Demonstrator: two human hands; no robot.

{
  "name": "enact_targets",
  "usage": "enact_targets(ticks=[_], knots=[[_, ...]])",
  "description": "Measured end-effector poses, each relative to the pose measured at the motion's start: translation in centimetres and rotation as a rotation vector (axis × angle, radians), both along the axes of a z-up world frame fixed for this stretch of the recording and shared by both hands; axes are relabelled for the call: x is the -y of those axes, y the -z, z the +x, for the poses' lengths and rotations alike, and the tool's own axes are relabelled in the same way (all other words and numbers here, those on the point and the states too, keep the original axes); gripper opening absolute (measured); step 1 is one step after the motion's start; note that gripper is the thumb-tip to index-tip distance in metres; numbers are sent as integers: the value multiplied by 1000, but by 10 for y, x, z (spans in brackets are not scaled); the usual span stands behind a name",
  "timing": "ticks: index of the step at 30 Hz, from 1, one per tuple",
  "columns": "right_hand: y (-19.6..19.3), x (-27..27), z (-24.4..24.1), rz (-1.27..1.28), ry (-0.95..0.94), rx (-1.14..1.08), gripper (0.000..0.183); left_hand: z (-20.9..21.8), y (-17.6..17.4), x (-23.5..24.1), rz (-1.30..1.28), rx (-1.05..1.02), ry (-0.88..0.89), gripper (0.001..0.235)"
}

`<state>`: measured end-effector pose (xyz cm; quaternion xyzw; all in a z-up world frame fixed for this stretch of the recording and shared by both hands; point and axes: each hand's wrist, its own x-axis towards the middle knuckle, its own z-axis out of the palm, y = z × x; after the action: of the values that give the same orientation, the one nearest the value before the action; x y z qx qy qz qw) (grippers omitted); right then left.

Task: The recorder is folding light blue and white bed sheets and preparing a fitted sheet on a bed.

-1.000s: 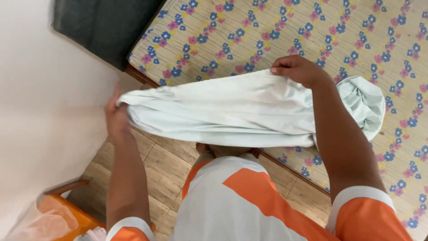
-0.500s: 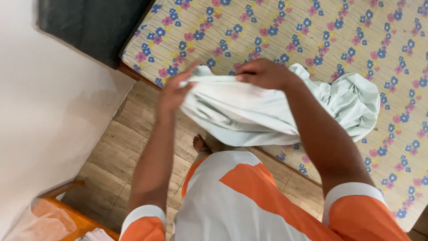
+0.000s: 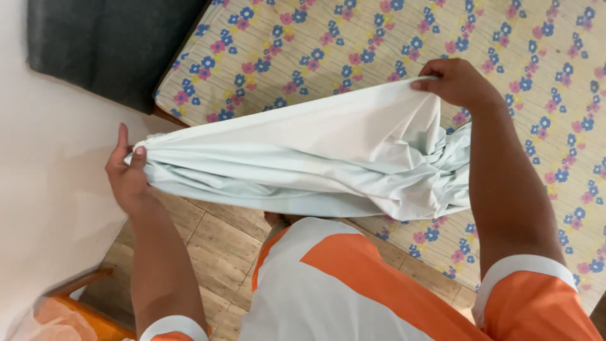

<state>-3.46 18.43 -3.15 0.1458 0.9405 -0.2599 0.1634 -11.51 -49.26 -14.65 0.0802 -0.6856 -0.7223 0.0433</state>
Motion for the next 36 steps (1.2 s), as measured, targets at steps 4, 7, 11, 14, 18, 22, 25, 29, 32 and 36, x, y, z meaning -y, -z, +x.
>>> enact_targets(ticks=[4,7,11,14,18,22,25,29,32,36], knots=[[-24,31,-11,-26,-18,-366,30,-5,-23,-52,-126,-11,99,63],[-66,82,-24,-164,-48,-529,24,-10,-39,-118,-306,0,330,66],[-101,145,-32,-321,-247,-564,19,3,-81,-235,-17,-278,703,84],[-101,165,-34,-481,-323,-494,17,8,-77,-296,19,-178,879,73],[-76,130,-36,-619,-392,-349,22,-12,-114,-286,20,-259,826,51],[-37,62,-23,-284,-364,-49,35,-33,-96,-202,-225,-223,601,61],[-7,27,-7,-224,-252,46,38,-38,-100,-160,56,-175,331,57],[-11,6,11,-120,-22,148,36,-35,-121,-124,99,-271,190,58],[-21,-27,21,-47,29,60,35,-44,-128,-94,141,-371,35,57],[-59,-52,43,37,199,-106,26,-76,-115,-39,139,-593,-92,35]])
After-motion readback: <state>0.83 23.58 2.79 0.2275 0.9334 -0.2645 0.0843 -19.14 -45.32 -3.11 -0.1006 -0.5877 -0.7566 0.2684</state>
